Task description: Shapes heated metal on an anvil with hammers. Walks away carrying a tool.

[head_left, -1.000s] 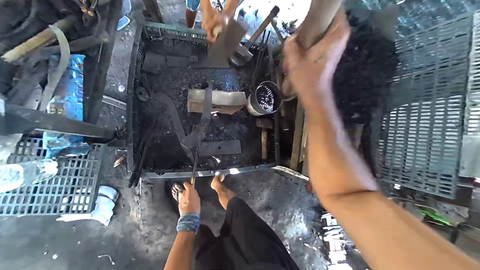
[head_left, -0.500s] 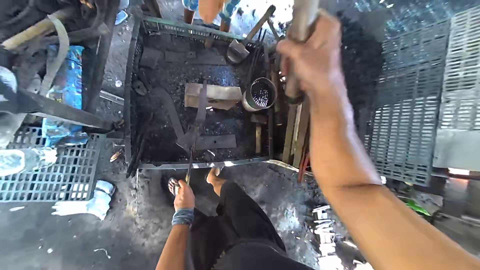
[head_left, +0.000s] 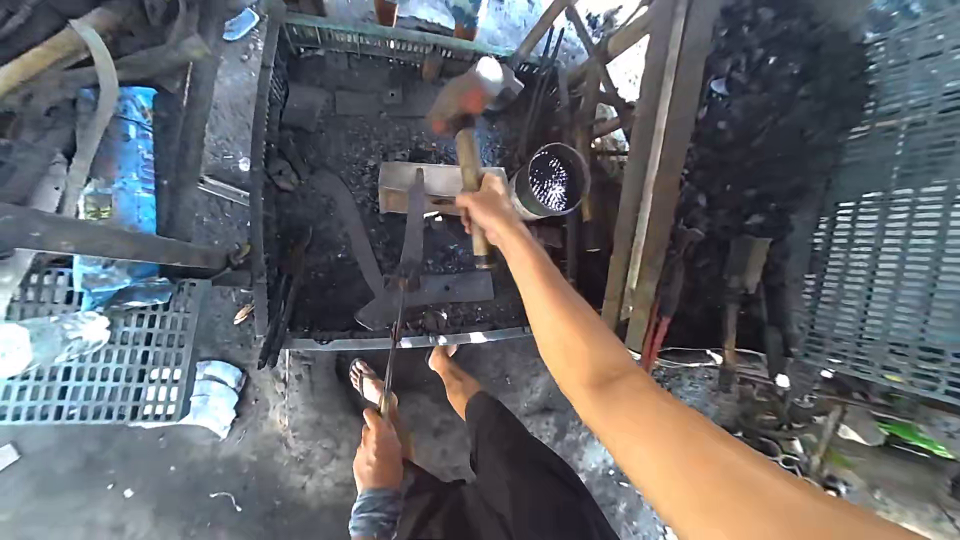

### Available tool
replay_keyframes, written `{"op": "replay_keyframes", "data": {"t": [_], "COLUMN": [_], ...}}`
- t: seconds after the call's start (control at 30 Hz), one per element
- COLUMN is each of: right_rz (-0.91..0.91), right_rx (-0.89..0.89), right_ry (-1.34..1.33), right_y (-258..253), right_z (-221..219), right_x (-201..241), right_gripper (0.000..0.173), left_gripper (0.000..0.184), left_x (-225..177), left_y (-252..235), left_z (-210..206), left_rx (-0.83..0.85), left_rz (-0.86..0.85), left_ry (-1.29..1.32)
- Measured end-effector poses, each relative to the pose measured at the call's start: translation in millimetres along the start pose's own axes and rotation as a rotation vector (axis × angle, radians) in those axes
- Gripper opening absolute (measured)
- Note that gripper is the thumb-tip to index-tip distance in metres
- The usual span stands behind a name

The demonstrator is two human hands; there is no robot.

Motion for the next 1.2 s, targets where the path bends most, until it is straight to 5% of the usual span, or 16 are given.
{"op": "replay_keyframes", "data": {"t": [0.13,0.3,0.43,0.57,0.73,0.9,1.2], "right_rz": [0.073,-0.085,-0.026,-0.093,-0.127,-0.143,-0.135], "right_rx": [-0.087,-0.156,-0.224,-0.181,-0.178,-0.191,-0.186], "right_ry": [0.12,0.371,0.466,0.553,0.53,0.5,0.496], "right_y": [26,4,5,-8,-14,-19,-32], "right_z": [46,70,84,97,108,110,120], "right_x": [13,-71,-73,-78,-89,-99,-104], "right_gripper": [0.052,0.043,0.043,0.044,0.043,0.042,0.044], "left_gripper": [0.05,0.052,0.051,0.044,0.019,0.02,0.016], "left_x": [0,-1,2,-23,-102,-150,-176], "left_y": [6,14,23,57,141,162,166], "left_z": [4,6,8,55,154,208,217], "left_rx": [0.011,0.043,0.052,0.156,0.746,0.865,0.824], "left_rz": [0.004,0.032,-0.014,-0.267,-0.364,-0.347,-0.303], "left_ry": [-0.008,-0.002,0.035,0.428,1.3,1.454,1.513]}}
Point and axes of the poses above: each hand's wrist, its own y-axis away from the middle knuckle, its own z-axis out of the back of the hand, x = y × z, the point moved 9 cm from there along -y, towards the middle knuckle, and after that the axes turned 15 degrees about -y, right-handed, at the moved point
